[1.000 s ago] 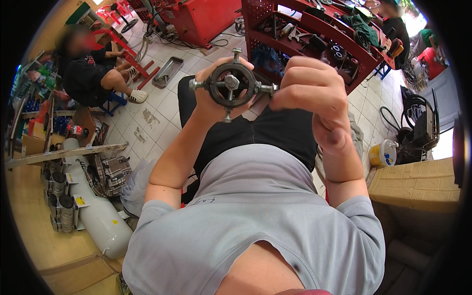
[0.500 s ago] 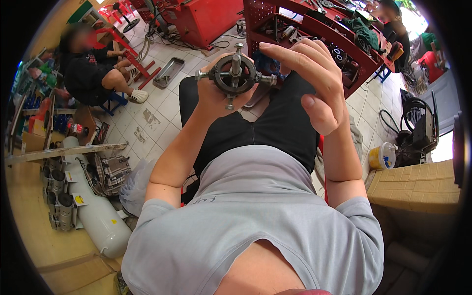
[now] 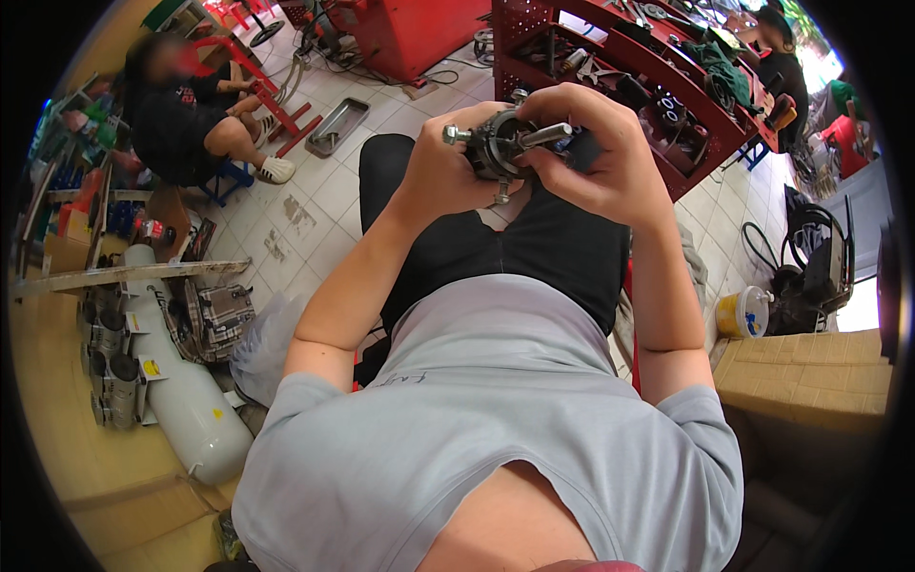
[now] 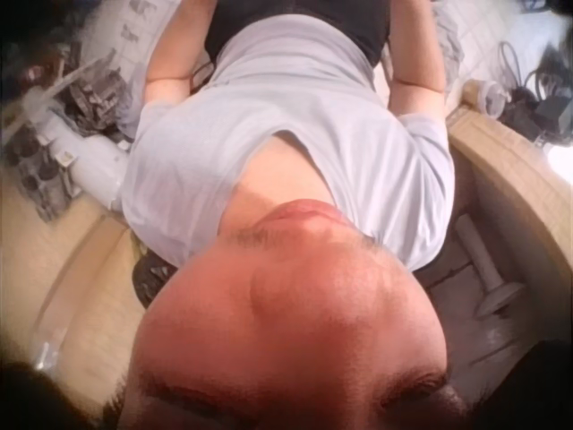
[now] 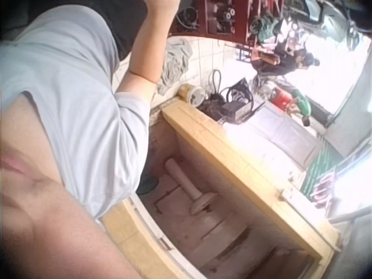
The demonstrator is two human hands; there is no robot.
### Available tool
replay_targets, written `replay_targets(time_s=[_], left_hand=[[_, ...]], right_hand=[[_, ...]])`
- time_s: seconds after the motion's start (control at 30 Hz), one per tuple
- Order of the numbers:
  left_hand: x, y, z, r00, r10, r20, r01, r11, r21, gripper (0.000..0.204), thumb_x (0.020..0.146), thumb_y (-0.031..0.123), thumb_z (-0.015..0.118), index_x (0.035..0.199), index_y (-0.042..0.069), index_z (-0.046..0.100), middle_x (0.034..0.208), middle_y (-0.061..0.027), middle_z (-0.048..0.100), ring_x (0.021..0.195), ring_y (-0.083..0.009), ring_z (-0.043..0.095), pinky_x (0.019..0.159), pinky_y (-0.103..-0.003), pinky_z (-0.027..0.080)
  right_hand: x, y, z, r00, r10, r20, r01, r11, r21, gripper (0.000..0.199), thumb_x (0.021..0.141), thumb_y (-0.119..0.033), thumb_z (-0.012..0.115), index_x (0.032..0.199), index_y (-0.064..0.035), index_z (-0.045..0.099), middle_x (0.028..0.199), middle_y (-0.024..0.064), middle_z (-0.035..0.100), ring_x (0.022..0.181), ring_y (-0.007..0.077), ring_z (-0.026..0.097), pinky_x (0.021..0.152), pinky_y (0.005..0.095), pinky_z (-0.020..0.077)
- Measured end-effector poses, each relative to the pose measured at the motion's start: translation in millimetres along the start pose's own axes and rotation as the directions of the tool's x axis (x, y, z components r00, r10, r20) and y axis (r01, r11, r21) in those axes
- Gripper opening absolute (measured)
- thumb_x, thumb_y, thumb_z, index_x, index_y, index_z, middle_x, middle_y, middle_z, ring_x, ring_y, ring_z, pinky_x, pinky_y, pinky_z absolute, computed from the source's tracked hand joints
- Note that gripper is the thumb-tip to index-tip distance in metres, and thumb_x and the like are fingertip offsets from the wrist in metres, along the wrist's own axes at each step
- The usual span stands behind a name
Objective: The person sits in a workshop and assembles a mechanical component, likely a brake caliper, by hand. They insert a metal rod into a circular housing, attach a bracket, and tighten screws using their fingers. The person repeatedly rotates and adjusts the assembly to check the fit of the parts.
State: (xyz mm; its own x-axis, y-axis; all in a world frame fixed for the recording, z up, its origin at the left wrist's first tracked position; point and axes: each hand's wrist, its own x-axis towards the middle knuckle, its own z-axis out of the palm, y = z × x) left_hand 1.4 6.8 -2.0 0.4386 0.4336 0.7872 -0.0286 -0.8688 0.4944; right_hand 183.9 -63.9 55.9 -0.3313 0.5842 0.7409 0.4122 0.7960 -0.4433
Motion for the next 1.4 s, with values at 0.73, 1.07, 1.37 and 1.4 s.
replay_targets(time_s=[0.73, 1.07, 1.37, 1.4], left_hand=[[1, -1, 1, 0.999, -0.039, -0.006, 0.039, 0.999, -0.032, 0.051, 0.053, 0.008, 0.084, 0.100, 0.005, 0.065, 0.079, -0.0085, 0.068, 0.068, -0.0249, 0.065, 0.065, -0.032, 0.053], [2, -2, 0, 1.000, 0.024, 0.019, -0.025, 0.998, 0.058, 0.053, 0.052, 0.009, 0.083, 0.101, 0.004, 0.065, 0.081, -0.0089, 0.068, 0.069, -0.0262, 0.066, 0.065, -0.033, 0.053], [1, -4, 1, 0.999, -0.028, 0.026, 0.028, 1.000, 0.010, 0.052, 0.053, 0.009, 0.084, 0.102, 0.005, 0.066, 0.080, -0.0087, 0.069, 0.068, -0.0241, 0.066, 0.064, -0.032, 0.053], [0, -5, 1, 0.999, -0.035, 0.024, 0.035, 0.999, 0.016, 0.052, 0.053, 0.008, 0.083, 0.102, 0.005, 0.066, 0.080, -0.0086, 0.069, 0.068, -0.0237, 0.066, 0.064, -0.032, 0.053]], right_hand=[[0, 1, -3, 1.000, -0.017, -0.003, 0.017, 0.995, -0.096, 0.024, 0.072, -0.011, 0.071, 0.095, -0.0056, 0.065, 0.081, 0.0062, 0.061, 0.070, 0.0209, 0.057, 0.064, 0.0316, 0.0470], [0, -2, -4, 1.000, -0.010, 0.019, 0.012, 0.996, -0.091, 0.023, 0.073, -0.008, 0.069, 0.095, -0.0059, 0.065, 0.082, 0.0054, 0.060, 0.070, 0.0209, 0.056, 0.064, 0.0325, 0.0468], [0, 0, -4, 1.000, -0.008, 0.016, 0.010, 0.993, -0.119, 0.020, 0.073, -0.010, 0.070, 0.092, -0.0047, 0.064, 0.081, 0.0065, 0.061, 0.067, 0.0216, 0.056, 0.065, 0.0321, 0.0472], [0, 2, -5, 0.999, -0.025, 0.044, 0.031, 0.991, -0.132, 0.020, 0.073, -0.010, 0.070, 0.092, -0.0046, 0.064, 0.081, 0.0066, 0.061, 0.067, 0.0216, 0.056, 0.065, 0.0320, 0.0472]])
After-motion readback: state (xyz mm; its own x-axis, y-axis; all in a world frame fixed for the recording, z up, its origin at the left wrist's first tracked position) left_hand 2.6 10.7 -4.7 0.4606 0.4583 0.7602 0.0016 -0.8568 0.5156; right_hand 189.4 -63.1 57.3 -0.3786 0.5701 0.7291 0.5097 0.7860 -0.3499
